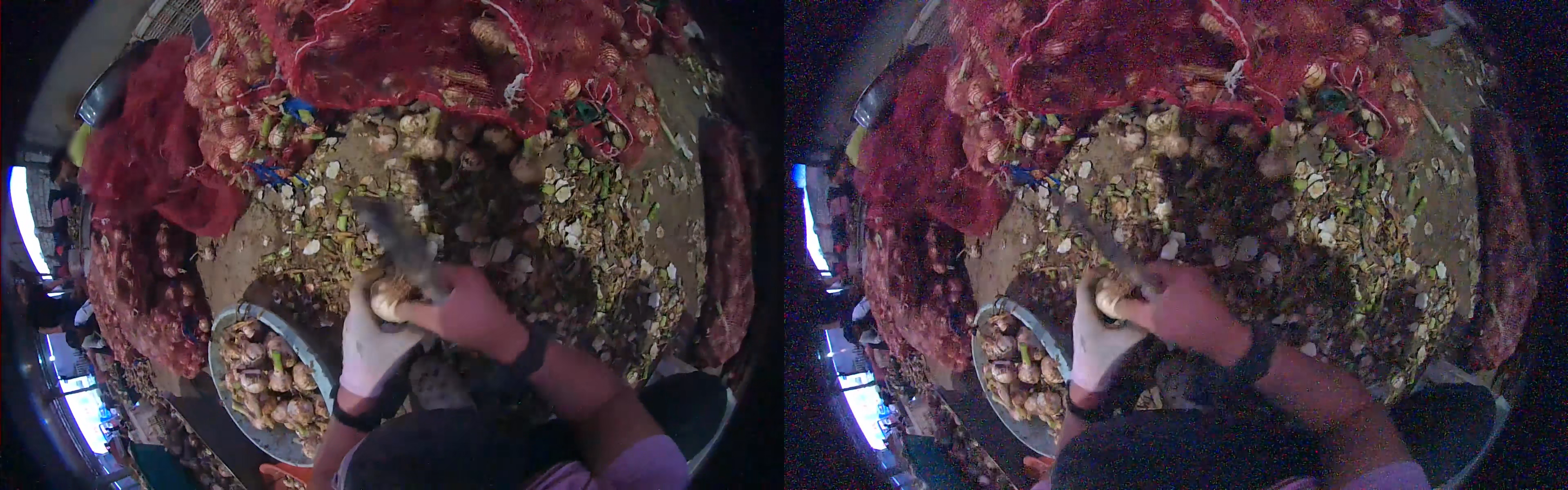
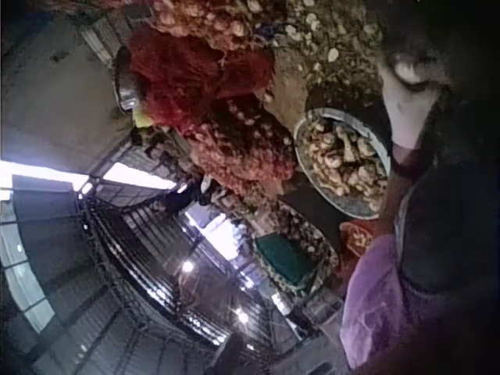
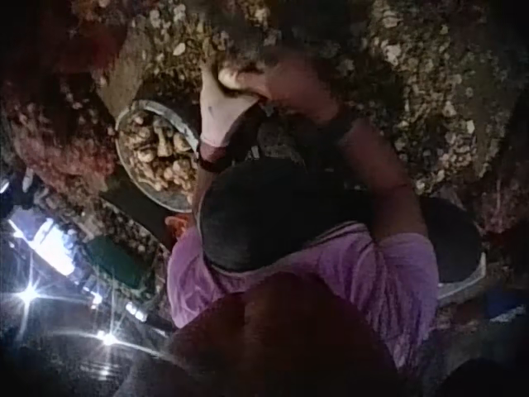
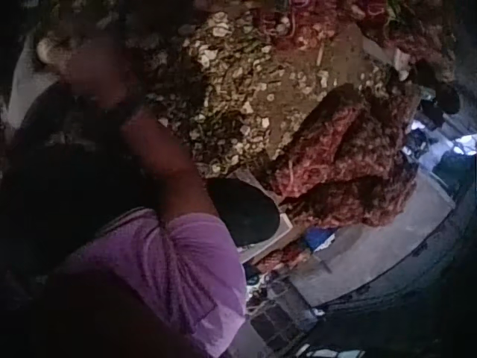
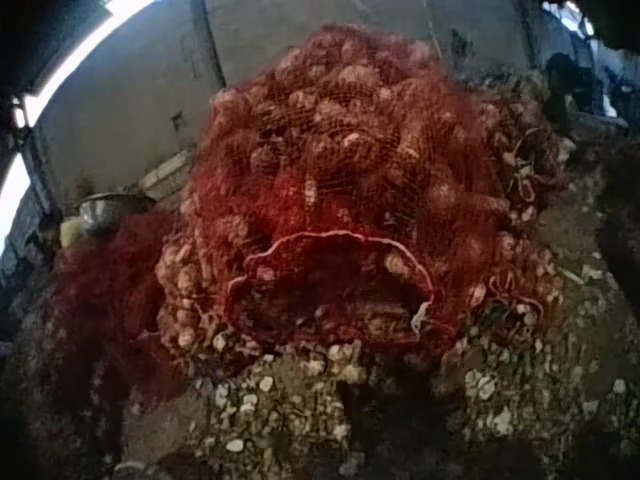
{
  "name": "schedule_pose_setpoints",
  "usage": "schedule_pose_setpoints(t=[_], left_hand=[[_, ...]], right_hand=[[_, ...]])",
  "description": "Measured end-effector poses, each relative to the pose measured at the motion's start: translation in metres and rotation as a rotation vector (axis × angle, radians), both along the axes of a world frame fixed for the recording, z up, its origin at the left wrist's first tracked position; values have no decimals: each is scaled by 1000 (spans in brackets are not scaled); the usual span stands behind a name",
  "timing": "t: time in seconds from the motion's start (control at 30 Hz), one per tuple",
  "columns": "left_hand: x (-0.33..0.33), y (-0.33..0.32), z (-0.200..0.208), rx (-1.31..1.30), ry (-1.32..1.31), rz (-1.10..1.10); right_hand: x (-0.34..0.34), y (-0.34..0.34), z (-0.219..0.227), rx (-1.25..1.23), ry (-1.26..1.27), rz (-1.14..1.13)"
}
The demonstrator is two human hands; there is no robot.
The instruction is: The person trims garlic bulbs one at a time with a cleaver, tossing the trimmed bulbs into a plastic basin and the discarded stems onto the ground. After filling the basin, the person moves it aside and continues trimming more garlic bulbs.
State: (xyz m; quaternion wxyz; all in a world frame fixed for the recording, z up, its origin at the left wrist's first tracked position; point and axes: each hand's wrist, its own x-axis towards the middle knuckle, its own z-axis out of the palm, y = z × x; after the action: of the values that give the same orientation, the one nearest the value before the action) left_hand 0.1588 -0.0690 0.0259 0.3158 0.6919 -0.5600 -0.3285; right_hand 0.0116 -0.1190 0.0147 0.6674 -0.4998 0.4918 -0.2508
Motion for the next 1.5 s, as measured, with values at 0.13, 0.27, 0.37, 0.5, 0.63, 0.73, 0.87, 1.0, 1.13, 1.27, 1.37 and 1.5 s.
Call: schedule_pose_setpoints(t=[0.13, 0.27, 0.37, 0.5, 0.63, 0.73, 0.87, 1.0, 1.13, 1.27, 1.37, 1.5], left_hand=[[5, 0, -27, -79, 205, 18], [7, 5, -35, -226, 152, 46], [1, 9, -39, -145, 375, 180], [-4, 20, -52, -40, 768, 330], [5, 21, -31, -60, 437, 392], [20, 22, -4, -412, 541, 616], [107, 66, 38, -331, -657, 428], [104, 77, 51, -504, -379, 672], [62, 31, 20, -406, -131, 464], [3, -23, -20, 189, 412, 254], [-30, -53, -96, -52, -52, -37], [-32, -97, -123, -13, -248, -84]], right_hand=[[-10, 18, -7, -616, 250, 10], [-17, 25, -12, -871, 515, 164], [-16, 26, -19, -923, 564, 90], [-20, 25, -31, -923, 548, 41], [-44, 17, -94, -614, 740, 76], [-102, 3, -101, -409, 1016, -256], [-93, -39, -83, -747, 1060, -162], [-124, -89, -80, -682, 983, -477], [-123, -95, -81, -595, 771, -403], [-41, -26, -41, -557, 473, -142], [-35, 1, -64, -525, 471, -218], [-51, 4, -68, -280, 556, -444]])
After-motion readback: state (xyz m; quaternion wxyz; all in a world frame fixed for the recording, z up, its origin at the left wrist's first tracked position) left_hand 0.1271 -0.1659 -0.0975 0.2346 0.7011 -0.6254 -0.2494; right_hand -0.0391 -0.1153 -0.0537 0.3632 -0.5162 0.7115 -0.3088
